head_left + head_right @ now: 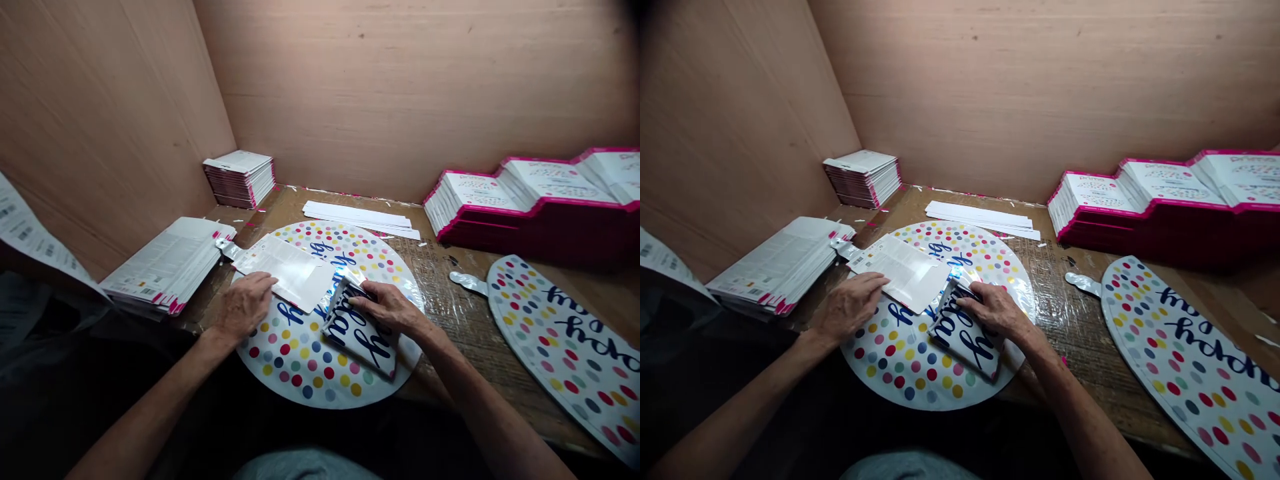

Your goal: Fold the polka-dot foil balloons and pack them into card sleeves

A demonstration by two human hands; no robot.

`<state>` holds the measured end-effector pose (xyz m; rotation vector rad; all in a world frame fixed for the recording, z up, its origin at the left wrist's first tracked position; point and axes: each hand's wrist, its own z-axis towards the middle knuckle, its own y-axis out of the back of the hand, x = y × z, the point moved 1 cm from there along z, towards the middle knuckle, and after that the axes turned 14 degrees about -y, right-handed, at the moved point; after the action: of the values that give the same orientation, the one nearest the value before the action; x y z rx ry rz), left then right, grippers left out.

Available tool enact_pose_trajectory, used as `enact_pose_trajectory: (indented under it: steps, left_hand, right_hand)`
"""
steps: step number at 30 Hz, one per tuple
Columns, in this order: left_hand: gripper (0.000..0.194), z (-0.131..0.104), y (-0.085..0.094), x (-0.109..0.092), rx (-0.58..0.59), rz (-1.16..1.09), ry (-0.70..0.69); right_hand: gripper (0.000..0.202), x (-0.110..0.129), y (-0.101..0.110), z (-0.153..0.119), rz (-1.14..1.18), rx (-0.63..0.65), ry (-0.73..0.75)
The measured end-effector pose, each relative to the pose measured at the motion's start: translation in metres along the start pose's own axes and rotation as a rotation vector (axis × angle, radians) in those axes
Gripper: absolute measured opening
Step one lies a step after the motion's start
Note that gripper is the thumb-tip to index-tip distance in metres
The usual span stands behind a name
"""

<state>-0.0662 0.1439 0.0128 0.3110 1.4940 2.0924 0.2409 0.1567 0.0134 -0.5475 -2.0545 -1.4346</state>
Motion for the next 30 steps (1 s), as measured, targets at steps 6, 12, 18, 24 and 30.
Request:
enact_pose_trajectory:
  steps: [6,12,18,24,30]
  left_hand:
    - [0.045,0.045,-0.024,-0.036,0.108,0.098,0.180]
    - [0.025,0.043,-0.024,-0.022,0.297,0.093,-0.040]
    - [0.027,0.044,-0.016,-0.021,0.401,0.138,-0.130]
    - [0.028,0.042,-0.007,-0.019,0.276,0.163,-0.243]
    - [0.025,0.035,0.000,-0.025,-0.001,0.141,-0.425]
  right_hand:
    - [0.042,0.016,-0.005,0.010,0.018,0.051,0.084]
    - [0.039,0.041,-0.024,0.036,-0.167,-0.048,0.087]
    - [0.052,0.065,-0.052,0.045,-0.337,-0.250,-0.027]
    - [0.041,0.067,-0.048,0.053,-0.398,-0.242,-0.159]
    - [0.030,0.063,-0.048,0.057,-0.347,-0.328,-0.179]
